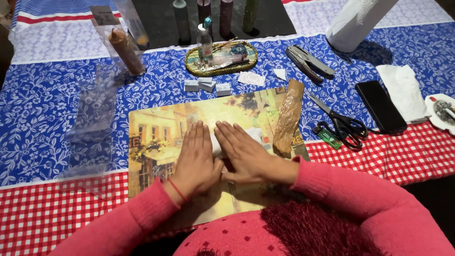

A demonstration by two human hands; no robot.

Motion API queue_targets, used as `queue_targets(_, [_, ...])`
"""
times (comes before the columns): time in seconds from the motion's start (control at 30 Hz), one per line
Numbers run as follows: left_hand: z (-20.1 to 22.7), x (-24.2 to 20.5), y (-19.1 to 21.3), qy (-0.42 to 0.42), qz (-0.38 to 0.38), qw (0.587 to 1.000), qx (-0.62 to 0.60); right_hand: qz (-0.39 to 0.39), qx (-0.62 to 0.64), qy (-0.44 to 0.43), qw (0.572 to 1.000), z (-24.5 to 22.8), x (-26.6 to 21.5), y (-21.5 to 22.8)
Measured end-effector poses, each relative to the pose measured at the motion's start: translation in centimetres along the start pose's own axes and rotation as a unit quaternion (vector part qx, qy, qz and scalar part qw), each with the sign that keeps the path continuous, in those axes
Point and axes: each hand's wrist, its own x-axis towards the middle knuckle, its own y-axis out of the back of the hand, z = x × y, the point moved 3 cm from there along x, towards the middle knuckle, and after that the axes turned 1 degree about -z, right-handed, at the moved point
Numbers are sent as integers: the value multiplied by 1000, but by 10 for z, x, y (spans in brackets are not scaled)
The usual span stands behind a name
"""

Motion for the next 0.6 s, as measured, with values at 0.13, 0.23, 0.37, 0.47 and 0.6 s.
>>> queue_targets(0.13, [-19, 22, -12, 12, -13, 1000, -12, -31, -12, -19, 999, 24, 23, -9])
queue_targets(0.23, [-12, 17, -6, 20, -43, 999, -10, -64, -24, -25, 997, 17, 18, -7])
queue_targets(0.37, [9, -15, -3, -14, -13, 1000, 13, 12, -21, -5, 1000, -12, -9, -6])
queue_targets(0.47, [34, -40, 6, -17, 5, 1000, 14, 13, -62, -11, 998, -33, -32, -13])
queue_targets(0.6, [39, -45, 7, -14, 21, 1000, 11, 7, -69, -17, 997, -34, -38, -18])
